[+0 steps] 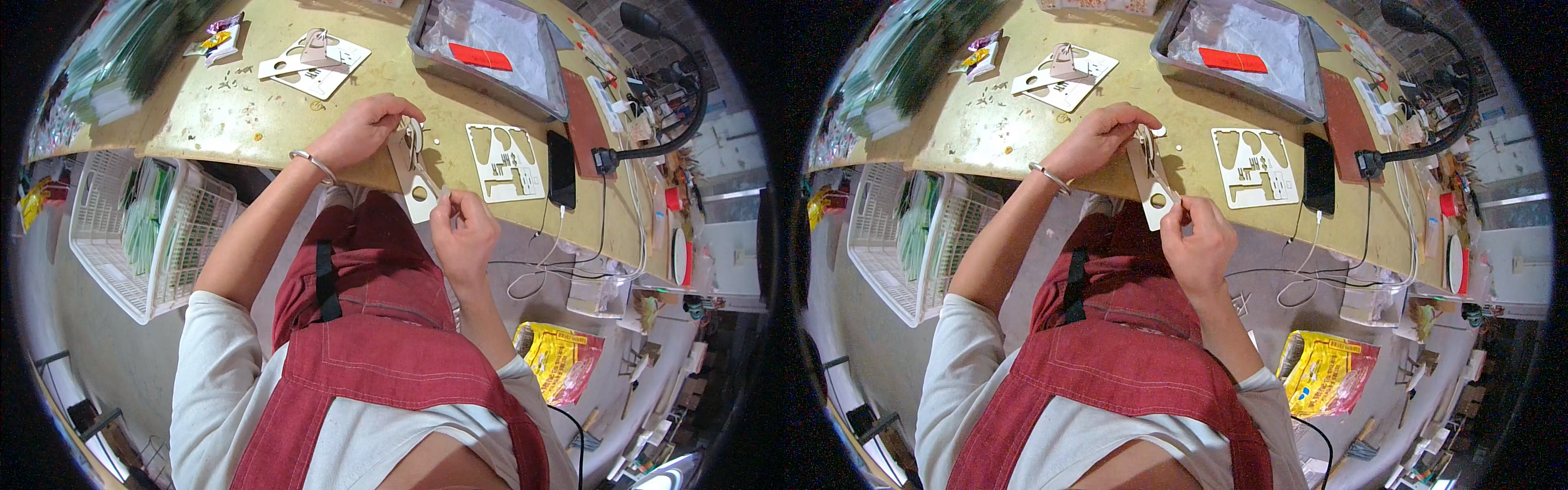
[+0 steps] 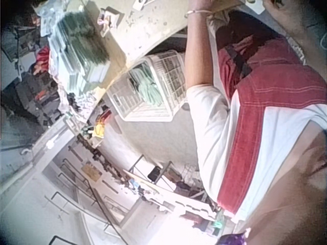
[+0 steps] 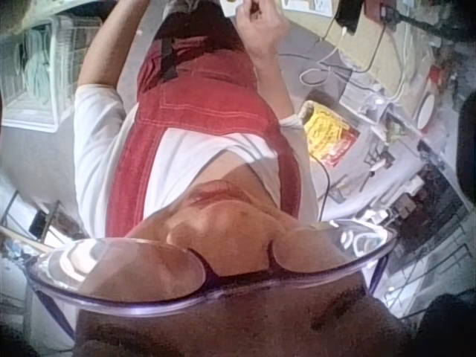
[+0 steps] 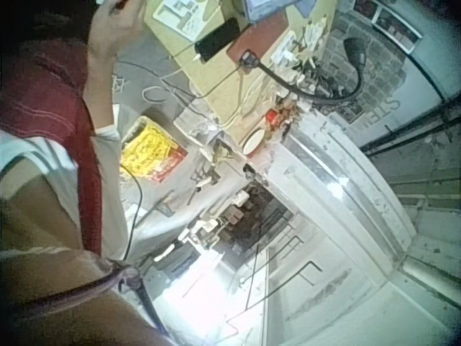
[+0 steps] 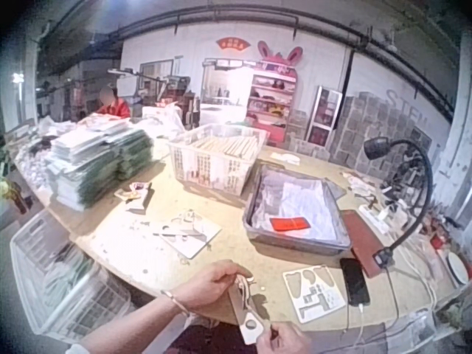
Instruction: The person assembles small white plastic or paper craft components on a cluttered workbench. They detach pieces from a plastic sprue, fit them into a base frame, and repeatedly adjust and test the fit of the parts. The workspace contains baskets, tools, and other craft materials.
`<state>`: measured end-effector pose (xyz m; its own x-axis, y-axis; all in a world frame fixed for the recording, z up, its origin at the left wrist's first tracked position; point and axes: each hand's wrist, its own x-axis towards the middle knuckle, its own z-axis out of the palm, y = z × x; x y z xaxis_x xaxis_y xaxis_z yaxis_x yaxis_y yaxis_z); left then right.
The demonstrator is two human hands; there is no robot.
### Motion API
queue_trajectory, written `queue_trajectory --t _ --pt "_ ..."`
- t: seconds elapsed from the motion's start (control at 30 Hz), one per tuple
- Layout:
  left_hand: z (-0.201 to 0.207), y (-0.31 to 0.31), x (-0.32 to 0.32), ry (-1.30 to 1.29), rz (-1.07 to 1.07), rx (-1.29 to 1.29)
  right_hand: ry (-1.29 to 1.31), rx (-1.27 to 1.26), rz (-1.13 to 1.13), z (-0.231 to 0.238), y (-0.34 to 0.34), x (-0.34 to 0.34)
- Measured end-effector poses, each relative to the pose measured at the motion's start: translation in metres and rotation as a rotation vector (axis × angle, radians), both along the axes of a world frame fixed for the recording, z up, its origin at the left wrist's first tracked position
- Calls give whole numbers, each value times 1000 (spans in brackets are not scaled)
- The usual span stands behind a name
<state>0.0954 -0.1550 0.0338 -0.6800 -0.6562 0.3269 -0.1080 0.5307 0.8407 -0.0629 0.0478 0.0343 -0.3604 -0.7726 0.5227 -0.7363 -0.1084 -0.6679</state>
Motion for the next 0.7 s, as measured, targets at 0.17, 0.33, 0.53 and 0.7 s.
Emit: queue_trajectory --t 0.17,0.33,0.53,0.7 --pt "8 3 0 -12 -2 34 6 10 -4 0 0 1" --pt "8 3 -1 -28 4 16 20 33 -14 0 -4 1" --pt "-3 -2 2 23 -12 -80 -69 61 -23 -12 -6 3" --pt "-7 -3 4 11 -2 -131 -152 107 -30 -13 -7 6"
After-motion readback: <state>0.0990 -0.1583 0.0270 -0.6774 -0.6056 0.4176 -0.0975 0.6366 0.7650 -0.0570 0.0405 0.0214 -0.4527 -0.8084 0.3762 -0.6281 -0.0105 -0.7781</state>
